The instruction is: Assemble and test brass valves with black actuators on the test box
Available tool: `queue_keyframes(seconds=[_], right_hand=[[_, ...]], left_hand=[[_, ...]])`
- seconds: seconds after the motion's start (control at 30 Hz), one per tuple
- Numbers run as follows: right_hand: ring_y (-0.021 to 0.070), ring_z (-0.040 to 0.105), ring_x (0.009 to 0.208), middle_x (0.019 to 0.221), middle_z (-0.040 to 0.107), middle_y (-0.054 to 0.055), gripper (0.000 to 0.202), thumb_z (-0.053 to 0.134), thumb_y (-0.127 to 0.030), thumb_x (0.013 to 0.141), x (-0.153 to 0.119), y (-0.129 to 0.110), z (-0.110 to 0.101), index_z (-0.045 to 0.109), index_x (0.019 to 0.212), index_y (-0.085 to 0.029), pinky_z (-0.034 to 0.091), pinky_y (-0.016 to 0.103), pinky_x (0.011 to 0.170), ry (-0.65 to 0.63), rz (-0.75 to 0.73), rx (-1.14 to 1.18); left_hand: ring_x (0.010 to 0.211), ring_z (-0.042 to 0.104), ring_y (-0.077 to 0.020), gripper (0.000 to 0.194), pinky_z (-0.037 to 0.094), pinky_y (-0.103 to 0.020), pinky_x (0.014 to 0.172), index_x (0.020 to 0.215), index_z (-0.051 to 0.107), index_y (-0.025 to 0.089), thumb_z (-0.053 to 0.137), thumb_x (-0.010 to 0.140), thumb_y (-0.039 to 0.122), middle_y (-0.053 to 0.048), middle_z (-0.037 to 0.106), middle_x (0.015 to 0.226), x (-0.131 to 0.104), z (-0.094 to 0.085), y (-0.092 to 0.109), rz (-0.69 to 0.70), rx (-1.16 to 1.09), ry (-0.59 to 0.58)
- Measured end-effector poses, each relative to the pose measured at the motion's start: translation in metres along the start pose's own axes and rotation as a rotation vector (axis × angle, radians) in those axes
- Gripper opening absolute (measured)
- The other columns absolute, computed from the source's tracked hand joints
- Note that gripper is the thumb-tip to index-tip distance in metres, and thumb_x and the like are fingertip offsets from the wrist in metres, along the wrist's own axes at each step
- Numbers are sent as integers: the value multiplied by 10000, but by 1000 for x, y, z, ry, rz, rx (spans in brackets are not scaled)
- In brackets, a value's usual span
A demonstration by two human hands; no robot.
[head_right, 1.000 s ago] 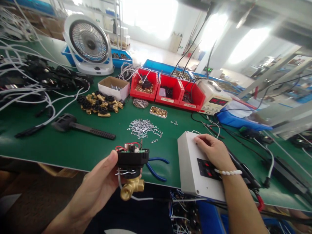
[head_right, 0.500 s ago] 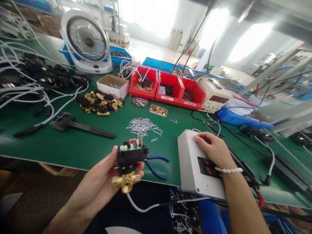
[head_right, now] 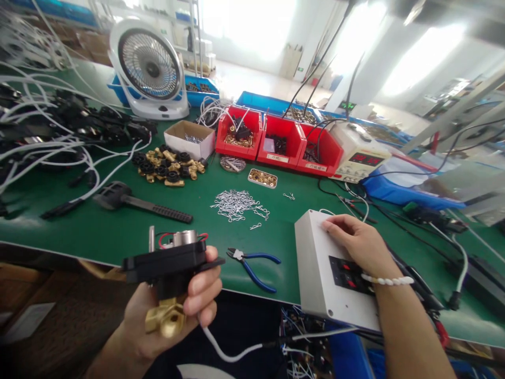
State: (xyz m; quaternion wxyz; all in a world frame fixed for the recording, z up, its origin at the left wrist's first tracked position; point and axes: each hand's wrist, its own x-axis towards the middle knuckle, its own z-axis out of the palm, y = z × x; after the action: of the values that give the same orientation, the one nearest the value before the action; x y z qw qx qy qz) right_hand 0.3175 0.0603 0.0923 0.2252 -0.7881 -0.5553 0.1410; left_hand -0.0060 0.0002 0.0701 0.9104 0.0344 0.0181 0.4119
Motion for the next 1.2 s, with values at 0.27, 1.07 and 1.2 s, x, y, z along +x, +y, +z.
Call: queue_keyframes(seconds=[0.27, 1.07, 1.2], right_hand=[[252, 593, 705, 786, 708, 77, 574, 609, -721, 443, 9, -1, 1, 687, 732, -232, 418, 384, 693, 6, 33, -30], [189, 587, 635, 702, 691, 41, 476, 492, -640, 767, 0, 7, 4, 665, 784, -196, 440, 316, 608, 52, -151, -15], [155, 604, 662, 736, 672, 14, 408, 528, -568, 858, 0, 12, 6, 642, 827, -178, 473, 319, 665, 37, -170, 5]], left_hand=[[481, 669, -128, 427, 621, -272, 570, 859, 731, 86, 587, 928, 482, -47, 682, 585, 2, 4, -1, -68, -36, -60], [914, 751, -247, 318, 636, -359, 793, 1085, 695, 110, 434, 1014, 277, -151, 772, 1029, 6, 9, -6, 206, 314, 620], [819, 759, -232, 603, 626, -288, 724, 1323, 549, 239, 803, 778, 273, -64, 779, 1042, 3, 10, -5, 225, 459, 610]])
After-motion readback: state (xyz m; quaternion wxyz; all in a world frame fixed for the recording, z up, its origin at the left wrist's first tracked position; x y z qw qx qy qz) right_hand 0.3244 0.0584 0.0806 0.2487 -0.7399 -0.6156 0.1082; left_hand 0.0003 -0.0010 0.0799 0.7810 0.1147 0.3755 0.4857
